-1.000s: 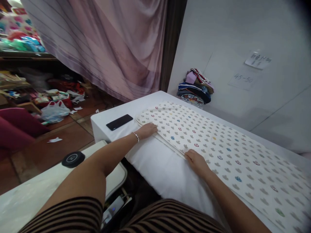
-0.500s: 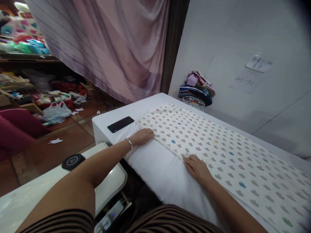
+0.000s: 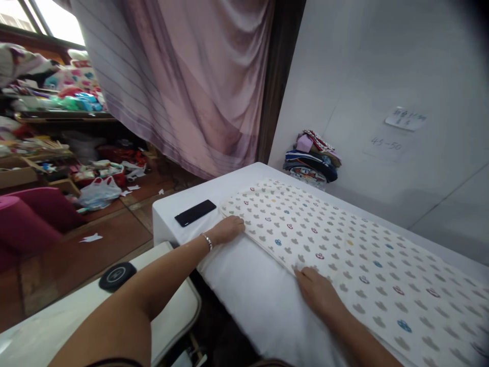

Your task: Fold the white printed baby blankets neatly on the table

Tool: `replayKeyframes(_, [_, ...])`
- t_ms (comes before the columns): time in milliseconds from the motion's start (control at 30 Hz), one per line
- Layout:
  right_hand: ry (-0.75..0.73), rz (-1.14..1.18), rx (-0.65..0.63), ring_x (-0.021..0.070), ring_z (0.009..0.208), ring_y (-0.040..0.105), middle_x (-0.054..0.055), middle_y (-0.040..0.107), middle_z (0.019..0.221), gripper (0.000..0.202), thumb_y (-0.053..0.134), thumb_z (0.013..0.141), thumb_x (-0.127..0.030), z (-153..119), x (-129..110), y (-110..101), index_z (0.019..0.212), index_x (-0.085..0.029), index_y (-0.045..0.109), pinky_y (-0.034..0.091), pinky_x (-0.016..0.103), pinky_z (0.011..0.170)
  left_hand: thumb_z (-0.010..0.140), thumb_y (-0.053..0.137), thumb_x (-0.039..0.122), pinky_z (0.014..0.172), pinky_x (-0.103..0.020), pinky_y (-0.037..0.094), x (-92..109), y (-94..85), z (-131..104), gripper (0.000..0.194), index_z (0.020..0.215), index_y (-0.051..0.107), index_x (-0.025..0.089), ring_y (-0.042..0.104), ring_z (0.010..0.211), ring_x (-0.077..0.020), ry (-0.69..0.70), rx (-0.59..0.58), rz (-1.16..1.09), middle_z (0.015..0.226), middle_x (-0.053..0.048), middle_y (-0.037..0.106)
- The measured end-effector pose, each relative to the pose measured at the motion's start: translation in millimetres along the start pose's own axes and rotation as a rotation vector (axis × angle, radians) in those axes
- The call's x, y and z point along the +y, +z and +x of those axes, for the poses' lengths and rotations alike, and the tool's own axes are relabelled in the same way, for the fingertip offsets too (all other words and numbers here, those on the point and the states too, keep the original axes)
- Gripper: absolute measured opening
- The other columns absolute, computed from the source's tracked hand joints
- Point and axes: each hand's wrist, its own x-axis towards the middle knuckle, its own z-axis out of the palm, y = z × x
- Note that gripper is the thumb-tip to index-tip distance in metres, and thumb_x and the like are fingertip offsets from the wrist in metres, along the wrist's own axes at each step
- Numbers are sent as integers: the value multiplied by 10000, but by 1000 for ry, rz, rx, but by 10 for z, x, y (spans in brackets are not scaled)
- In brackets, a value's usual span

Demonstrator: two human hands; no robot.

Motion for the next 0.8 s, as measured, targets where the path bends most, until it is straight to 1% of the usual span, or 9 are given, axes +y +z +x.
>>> replayKeyframes(133, [-29,33,-65,270,836,626,97,648,915,378,388,864,-229,-27,-11,-51,1113,-326,655,530,377,720,681,443,3,855,-300,444,-4,-25,-61,324,857,636,194,571,923,-177,-103,40,-194,940,-55,640])
replayKeyframes(233, [-47,132,-4,275,1027,613,84,641,1104,434,426,860,-333,-32,36,-51,1266,-431,545,538,409,849,679,461,49,779,-277,468,-63,-76,9,310,838,668,215,610,830,-167,-308,81,-373,878,-26,674])
replayKeyframes(300, [-56,152,50,281,1199,520,46,562,1294,510,464,847,-389,-18,78,-4,1346,-488,426,479,457,972,701,469,92,746,-270,473,-160,-117,137,291,844,686,224,623,801,-167,-434,153,-421,873,-20,691])
replayKeyframes(367, [-91,167,37,286,1291,405,-2,438,1412,622,506,829,-422,7,109,62,1396,-522,268,413,512,1032,738,468,131,772,-275,469,-299,-157,328,281,874,696,220,627,849,-178,-524,217,-381,929,-32,700])
replayKeyframes(433, [-146,190,-26,292,1306,347,-26,353,1443,745,546,805,-451,36,124,116,1403,-533,110,396,549,1035,777,459,159,818,-284,456,-464,-190,565,292,944,695,204,621,913,-191,-622,235,-305,999,-52,697])
replayKeyframes(500, [-197,191,-72,299,1295,343,-27,324,1440,848,583,777,-490,62,132,145,1392,-524,1,406,559,1024,815,441,187,844,-296,445,-638,-207,828,303,993,686,183,611,953,-204,-710,226,-251,1040,-74,689])
replayKeyframes(567, [-238,147,-68,306,1268,377,-21,338,1423,912,602,764,-518,78,150,181,1385,-507,-66,446,548,995,845,414,212,840,-302,444,-806,-200,1097,310,993,684,174,607,965,-212,-759,211,-232,1038,-86,689])
replayKeyframes(667, [-279,31,17,304,1184,485,-15,402,1375,902,562,810,-519,77,220,372,1399,-462,-119,540,497,907,868,385,227,809,-293,452,-1036,-134,1492,318,955,687,178,614,950,-208,-821,171,-226,992,-85,696])
replayKeyframes(800, [-265,-95,244,299,1043,612,-21,526,1286,766,451,868,-515,61,367,944,1468,-414,-14,612,450,777,862,446,262,818,-288,455,-1301,42,1948,267,903,692,168,618,983,-219,-903,78,-218,995,-108,691])
